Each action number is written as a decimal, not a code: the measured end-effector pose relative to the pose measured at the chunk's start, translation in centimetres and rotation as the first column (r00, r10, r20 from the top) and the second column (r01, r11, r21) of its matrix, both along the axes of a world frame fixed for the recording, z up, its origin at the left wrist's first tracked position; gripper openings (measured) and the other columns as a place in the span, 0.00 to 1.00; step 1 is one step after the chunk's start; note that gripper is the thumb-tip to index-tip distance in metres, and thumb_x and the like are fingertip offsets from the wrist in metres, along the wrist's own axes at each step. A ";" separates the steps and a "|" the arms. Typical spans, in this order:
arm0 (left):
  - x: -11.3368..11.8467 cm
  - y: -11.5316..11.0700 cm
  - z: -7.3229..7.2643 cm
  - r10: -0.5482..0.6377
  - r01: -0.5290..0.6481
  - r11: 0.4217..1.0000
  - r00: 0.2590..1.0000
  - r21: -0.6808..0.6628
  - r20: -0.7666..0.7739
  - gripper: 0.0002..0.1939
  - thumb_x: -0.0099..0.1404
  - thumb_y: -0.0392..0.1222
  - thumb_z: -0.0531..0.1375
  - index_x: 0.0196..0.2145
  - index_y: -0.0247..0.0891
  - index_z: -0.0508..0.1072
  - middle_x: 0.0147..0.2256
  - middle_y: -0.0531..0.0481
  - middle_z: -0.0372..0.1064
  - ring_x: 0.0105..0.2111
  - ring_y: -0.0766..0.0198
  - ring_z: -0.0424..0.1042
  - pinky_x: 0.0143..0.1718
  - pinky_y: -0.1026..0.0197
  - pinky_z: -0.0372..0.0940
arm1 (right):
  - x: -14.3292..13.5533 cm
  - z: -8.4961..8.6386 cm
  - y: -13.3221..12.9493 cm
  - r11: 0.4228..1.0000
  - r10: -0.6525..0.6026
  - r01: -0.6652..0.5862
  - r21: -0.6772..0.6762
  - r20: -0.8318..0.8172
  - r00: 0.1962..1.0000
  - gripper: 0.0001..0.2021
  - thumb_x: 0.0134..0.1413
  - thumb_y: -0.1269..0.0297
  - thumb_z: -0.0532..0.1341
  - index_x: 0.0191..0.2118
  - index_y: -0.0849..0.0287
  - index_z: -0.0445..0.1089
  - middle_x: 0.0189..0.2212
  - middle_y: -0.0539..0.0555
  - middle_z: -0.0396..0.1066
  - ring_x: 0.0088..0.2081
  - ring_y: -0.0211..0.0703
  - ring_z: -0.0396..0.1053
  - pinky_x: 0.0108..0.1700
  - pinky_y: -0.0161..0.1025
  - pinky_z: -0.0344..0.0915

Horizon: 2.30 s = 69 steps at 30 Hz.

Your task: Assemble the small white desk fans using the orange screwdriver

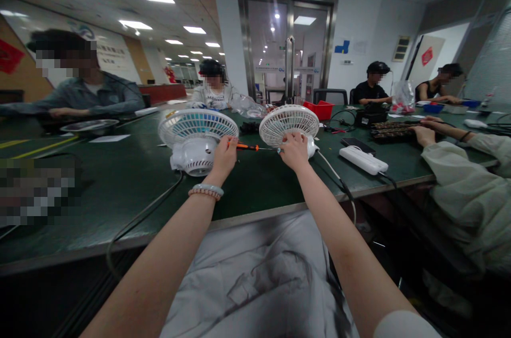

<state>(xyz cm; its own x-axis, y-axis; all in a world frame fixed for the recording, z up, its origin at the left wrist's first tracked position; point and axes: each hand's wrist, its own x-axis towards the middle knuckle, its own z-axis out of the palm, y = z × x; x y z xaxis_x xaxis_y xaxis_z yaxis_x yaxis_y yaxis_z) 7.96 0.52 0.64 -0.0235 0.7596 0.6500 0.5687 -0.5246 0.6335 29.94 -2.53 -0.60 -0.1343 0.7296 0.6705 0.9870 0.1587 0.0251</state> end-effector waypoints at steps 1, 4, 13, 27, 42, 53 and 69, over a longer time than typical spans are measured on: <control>0.0 0.0 0.0 -0.017 0.018 1.000 1.000 -0.016 0.010 0.17 0.62 0.53 0.45 0.34 0.38 0.64 0.20 0.53 0.59 0.24 0.63 0.63 0.30 0.61 0.58 | 0.0 0.0 0.0 1.000 -0.001 0.001 -0.003 -0.001 1.000 0.10 0.51 0.59 0.56 0.33 0.51 0.74 0.48 0.53 0.62 0.49 0.52 0.48 0.48 0.50 0.44; 0.1 -0.2 0.0 -0.092 0.096 0.994 0.992 -0.048 0.082 0.16 0.63 0.50 0.44 0.34 0.38 0.65 0.19 0.54 0.59 0.21 0.65 0.61 0.26 0.62 0.57 | -0.1 0.1 -0.1 1.000 -0.007 0.007 -0.004 -0.001 1.000 0.11 0.51 0.59 0.55 0.33 0.51 0.74 0.48 0.53 0.62 0.49 0.53 0.48 0.48 0.51 0.44; 0.1 -0.5 0.1 -0.158 0.167 0.985 0.975 -0.052 0.154 0.15 0.60 0.39 0.43 0.37 0.38 0.66 0.21 0.53 0.60 0.21 0.66 0.61 0.24 0.64 0.58 | -0.1 0.1 -0.1 1.000 0.000 0.000 -0.002 -0.006 1.000 0.11 0.51 0.59 0.55 0.34 0.51 0.75 0.48 0.53 0.63 0.49 0.53 0.49 0.48 0.51 0.44; 0.1 -0.2 0.1 -0.020 0.020 0.997 1.000 0.073 0.000 0.20 0.64 0.48 0.42 0.32 0.36 0.69 0.29 0.48 0.67 0.31 0.62 0.64 0.35 0.61 0.58 | 0.0 -0.1 0.0 1.000 0.005 -0.005 0.007 -0.003 1.000 0.11 0.52 0.59 0.55 0.34 0.51 0.74 0.47 0.53 0.63 0.49 0.53 0.49 0.49 0.51 0.43; 0.1 -0.6 0.3 -0.124 0.120 0.991 0.989 0.054 0.078 0.14 0.59 0.34 0.44 0.31 0.35 0.68 0.24 0.49 0.62 0.25 0.64 0.61 0.24 0.63 0.56 | 0.1 -0.1 0.2 1.000 0.016 -0.015 0.025 -0.015 1.000 0.10 0.50 0.59 0.57 0.33 0.52 0.75 0.47 0.53 0.63 0.49 0.52 0.49 0.48 0.50 0.44; 0.0 0.1 -0.2 -0.063 0.058 0.994 0.997 0.092 0.051 0.14 0.64 0.45 0.46 0.24 0.38 0.62 0.20 0.53 0.56 0.23 0.66 0.59 0.28 0.61 0.57 | 0.1 -0.2 0.4 0.999 0.021 -0.020 0.036 -0.015 1.000 0.10 0.50 0.59 0.57 0.33 0.52 0.75 0.47 0.53 0.63 0.49 0.52 0.49 0.48 0.50 0.44; -0.2 0.0 0.2 0.146 -0.135 0.985 0.983 0.108 -0.110 0.25 0.62 0.55 0.44 0.17 0.37 0.63 0.18 0.51 0.60 0.21 0.66 0.59 0.24 0.62 0.48 | 0.1 -0.1 0.3 1.000 0.018 -0.018 0.023 -0.015 1.000 0.11 0.51 0.60 0.55 0.34 0.52 0.75 0.47 0.54 0.63 0.49 0.52 0.49 0.48 0.50 0.44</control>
<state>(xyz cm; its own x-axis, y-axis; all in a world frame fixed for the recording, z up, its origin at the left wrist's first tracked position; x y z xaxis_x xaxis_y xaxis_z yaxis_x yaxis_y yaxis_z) 7.72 0.54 0.86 -0.0446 0.6850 0.7272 0.7084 -0.4916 0.5065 30.02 -2.25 -0.74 -0.1369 0.7115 0.6892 0.9843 0.1762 0.0137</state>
